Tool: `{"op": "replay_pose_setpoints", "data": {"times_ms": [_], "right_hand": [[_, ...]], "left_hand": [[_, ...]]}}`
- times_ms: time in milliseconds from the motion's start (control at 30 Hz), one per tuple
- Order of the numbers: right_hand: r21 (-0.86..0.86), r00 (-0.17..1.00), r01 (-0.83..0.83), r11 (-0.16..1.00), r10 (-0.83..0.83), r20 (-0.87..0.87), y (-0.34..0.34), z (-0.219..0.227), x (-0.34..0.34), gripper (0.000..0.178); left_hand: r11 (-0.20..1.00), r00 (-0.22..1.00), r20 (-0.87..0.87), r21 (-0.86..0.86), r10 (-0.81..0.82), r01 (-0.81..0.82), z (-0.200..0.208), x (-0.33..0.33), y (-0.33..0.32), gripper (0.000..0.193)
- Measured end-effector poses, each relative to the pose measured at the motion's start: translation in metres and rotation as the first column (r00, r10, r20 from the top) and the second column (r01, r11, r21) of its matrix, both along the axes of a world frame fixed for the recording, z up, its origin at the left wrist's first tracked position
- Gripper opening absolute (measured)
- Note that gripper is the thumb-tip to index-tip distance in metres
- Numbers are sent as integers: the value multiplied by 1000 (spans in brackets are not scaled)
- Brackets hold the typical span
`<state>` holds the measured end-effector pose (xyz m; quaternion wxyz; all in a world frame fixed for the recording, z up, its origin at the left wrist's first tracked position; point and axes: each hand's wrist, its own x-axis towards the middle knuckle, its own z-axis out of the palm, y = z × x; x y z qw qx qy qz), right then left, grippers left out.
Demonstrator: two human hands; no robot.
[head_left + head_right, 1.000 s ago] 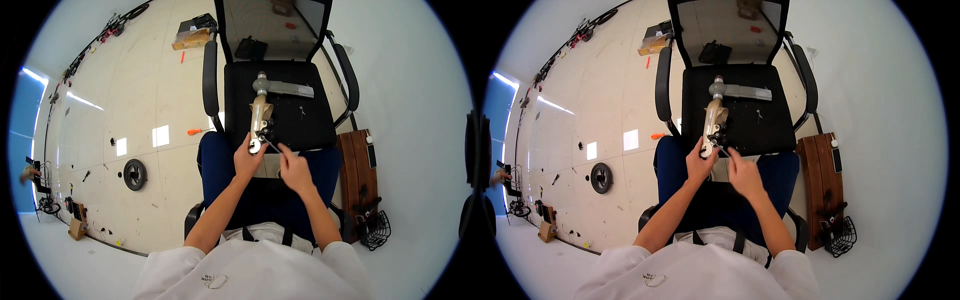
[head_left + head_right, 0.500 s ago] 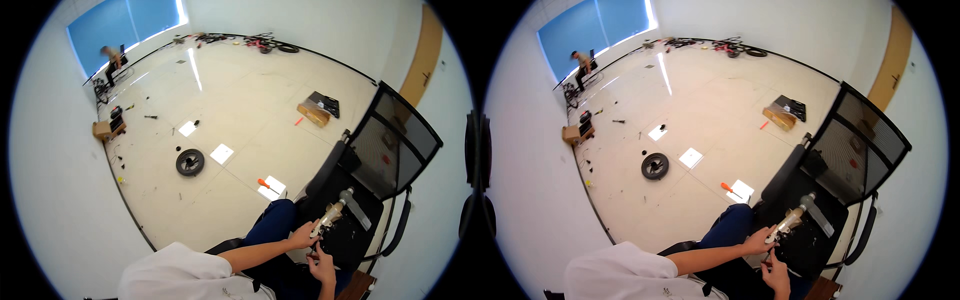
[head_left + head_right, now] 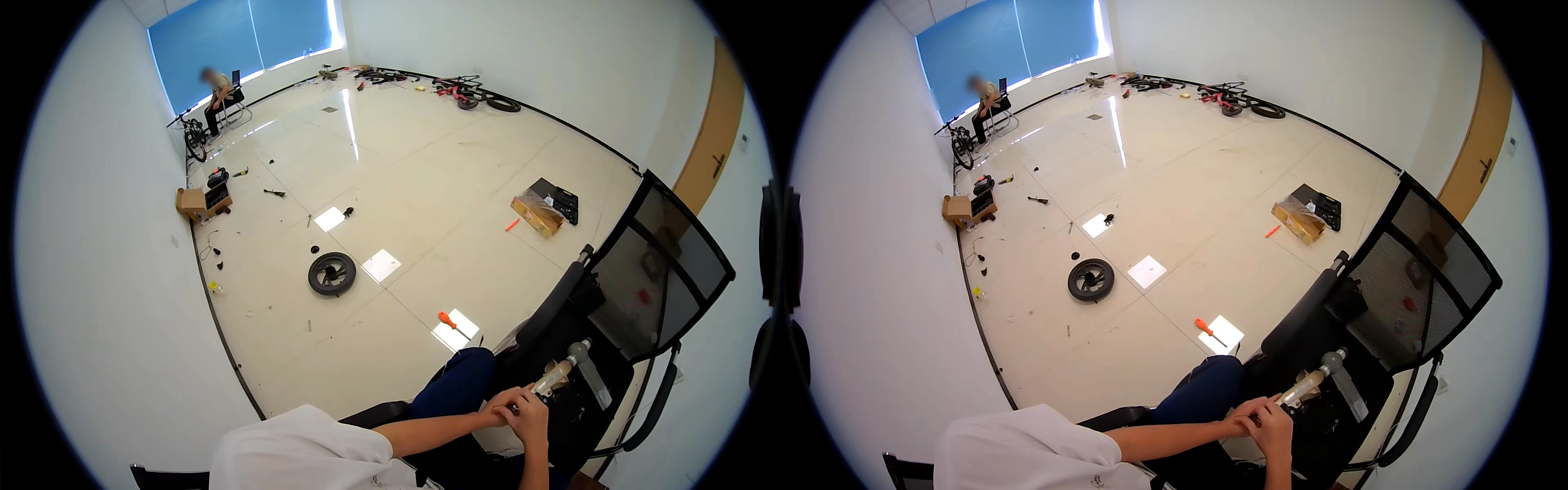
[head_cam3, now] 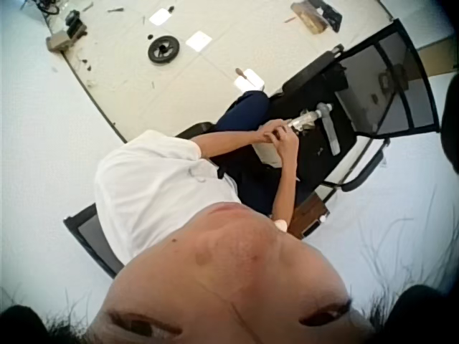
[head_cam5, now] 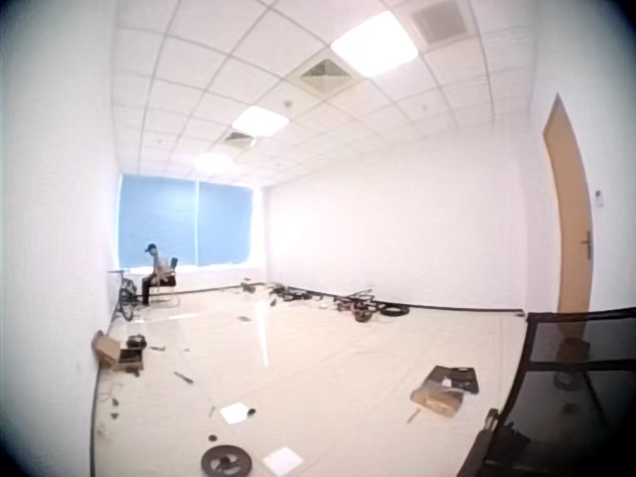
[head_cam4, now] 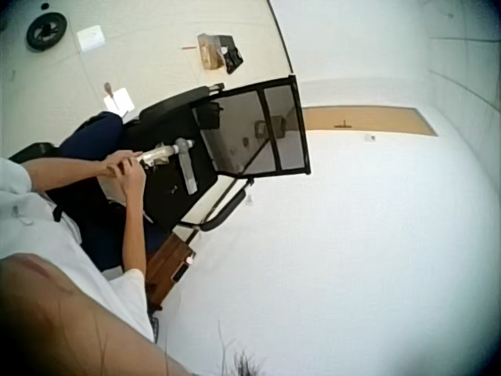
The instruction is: The person assembles a mechanical component by hand, inserting small parts and tightening them. The person rotates the object to access different sides and continues to fit pieces together.
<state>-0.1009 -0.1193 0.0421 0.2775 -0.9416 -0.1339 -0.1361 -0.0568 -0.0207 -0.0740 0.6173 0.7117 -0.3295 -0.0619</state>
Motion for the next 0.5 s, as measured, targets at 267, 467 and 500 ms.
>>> {"op": "replay_pose_setpoints", "data": {"times_ms": [267, 467, 500], "right_hand": [[-56, 979, 189, 980, -192, -69, 2, -6, 40, 40], [-20, 914, 390, 921, -390, -109, -10, -8, 78, 28], [-17, 892, 436, 900, -435, -122, -17, -10, 81, 27]], "left_hand": [[970, 995, -92, 236, -40, 60, -3, -8, -4, 43], [806, 986, -162, 589, 45, 60, 66, -5, 2, 68], [781, 986, -160, 621, 56, 56, 71, -3, 0, 71]]}}
